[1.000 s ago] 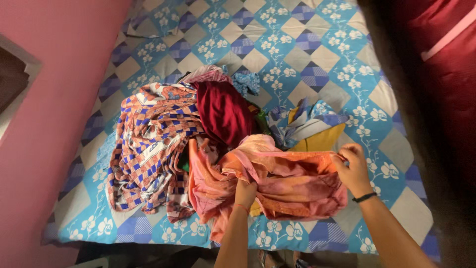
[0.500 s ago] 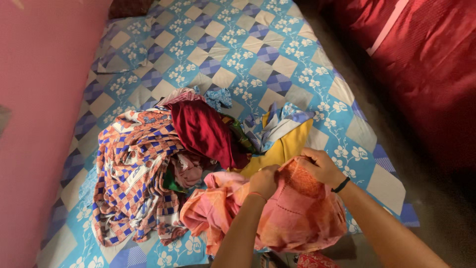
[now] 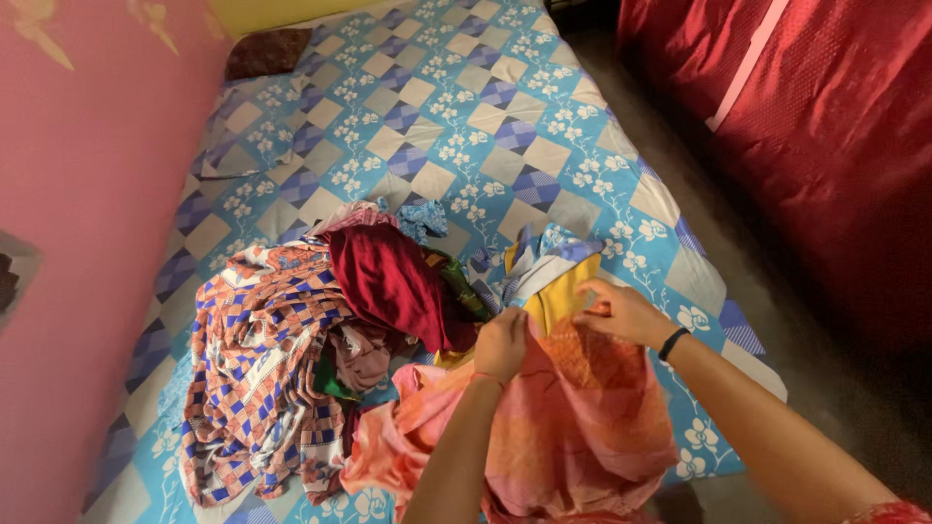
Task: The person picks up and folds a shirt and other pieces of clothing by hand on a bed.
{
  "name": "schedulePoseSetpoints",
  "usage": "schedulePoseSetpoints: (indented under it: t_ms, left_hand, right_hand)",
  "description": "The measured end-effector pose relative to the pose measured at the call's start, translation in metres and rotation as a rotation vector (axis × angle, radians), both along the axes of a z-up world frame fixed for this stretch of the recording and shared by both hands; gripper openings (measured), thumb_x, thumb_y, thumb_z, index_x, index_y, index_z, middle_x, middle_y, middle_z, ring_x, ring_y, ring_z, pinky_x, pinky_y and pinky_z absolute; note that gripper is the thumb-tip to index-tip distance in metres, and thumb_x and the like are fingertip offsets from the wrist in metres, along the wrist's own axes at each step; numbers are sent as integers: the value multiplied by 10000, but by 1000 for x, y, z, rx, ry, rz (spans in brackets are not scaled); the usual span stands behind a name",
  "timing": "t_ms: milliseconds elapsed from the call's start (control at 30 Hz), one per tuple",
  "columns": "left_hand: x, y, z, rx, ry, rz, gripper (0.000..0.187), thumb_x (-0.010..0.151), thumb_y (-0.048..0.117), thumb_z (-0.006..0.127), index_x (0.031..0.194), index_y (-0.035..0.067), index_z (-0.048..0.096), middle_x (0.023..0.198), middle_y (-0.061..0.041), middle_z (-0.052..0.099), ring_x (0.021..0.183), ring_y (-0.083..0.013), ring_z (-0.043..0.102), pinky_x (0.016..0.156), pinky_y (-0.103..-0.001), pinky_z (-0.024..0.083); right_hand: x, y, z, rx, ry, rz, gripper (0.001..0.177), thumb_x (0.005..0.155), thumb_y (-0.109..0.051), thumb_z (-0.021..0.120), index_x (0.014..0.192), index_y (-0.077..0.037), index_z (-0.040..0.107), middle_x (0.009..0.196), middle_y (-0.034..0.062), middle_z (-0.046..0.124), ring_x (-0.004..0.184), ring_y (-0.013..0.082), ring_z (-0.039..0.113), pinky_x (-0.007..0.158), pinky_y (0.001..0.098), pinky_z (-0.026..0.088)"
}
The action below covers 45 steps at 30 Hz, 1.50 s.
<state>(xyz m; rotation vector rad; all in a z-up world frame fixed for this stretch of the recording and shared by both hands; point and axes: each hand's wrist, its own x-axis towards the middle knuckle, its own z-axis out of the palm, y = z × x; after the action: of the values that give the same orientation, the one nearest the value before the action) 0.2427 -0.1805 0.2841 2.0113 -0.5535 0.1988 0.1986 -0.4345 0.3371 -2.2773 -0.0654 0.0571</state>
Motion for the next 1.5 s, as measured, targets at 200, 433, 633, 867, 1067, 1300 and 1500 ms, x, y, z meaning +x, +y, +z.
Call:
schedulePoseSetpoints:
  t_ms: [200, 433, 633, 867, 1067, 1300, 1500]
  left_hand:
    - [16, -57, 85, -41, -7, -106, 200, 990, 239, 617, 934, 60, 688, 860, -214, 705, 819, -429, 679, 693, -483, 536]
    - [20, -48, 35, 534, 106, -55, 194, 918, 296, 695, 952, 111, 741, 927, -150, 731, 845, -403, 690, 747, -525, 525]
    - [15, -58, 5, 299, -409, 211, 106, 789, 227, 675, 857, 158, 718, 1019, -114, 739, 1007, -351, 658, 831, -537, 499]
    - [26, -100, 42, 140, 189, 10, 285, 1067, 377, 575, 1137, 105, 618, 971, -179, 729, 947, -383, 695, 809, -507, 503]
    - [39, -64, -36, 491, 175, -163, 295, 885, 379, 705, 1017, 116, 715, 987, -192, 736, 921, -395, 689, 813, -510, 536]
    - [59, 70, -159, 116, 347, 317, 207, 853, 210, 642, 1006, 113, 742, 978, -223, 724, 928, -415, 697, 791, -484, 555]
    - [79, 52, -112, 11, 303, 221, 284, 924, 321, 680, 1024, 58, 718, 901, -215, 730, 875, -378, 735, 742, -427, 572]
  right_hand:
    - [36, 5, 7, 174, 121, 221, 231, 878, -243, 730, 985, -38, 736, 806, 37, 763, 736, 115, 680, 684, 288, 541]
    - [84, -111, 3, 426, -25, -210, 117, 956, -69, 594, 936, -18, 697, 814, 47, 707, 694, 123, 612, 603, 282, 487]
    - [107, -189, 3, 310, -336, -98, 126, 958, -33, 608, 1031, -18, 710, 923, 28, 720, 841, 84, 645, 758, 235, 514]
    - [138, -257, 55, 197, -573, -250, 91, 1030, 15, 617, 1083, 25, 690, 995, 49, 709, 899, 88, 648, 793, 257, 521]
    - [133, -268, 50, 307, -552, -480, 121, 1065, 35, 559, 1104, 10, 670, 957, 36, 707, 820, 87, 678, 701, 265, 516]
    - [92, -185, -4, -1, -139, -253, 268, 896, -31, 619, 1129, -45, 751, 821, 147, 740, 678, 147, 626, 627, 348, 506]
    - [76, -48, -41, -82, -119, 219, 292, 772, -62, 673, 1051, -77, 755, 948, 146, 766, 825, 319, 742, 725, 374, 569]
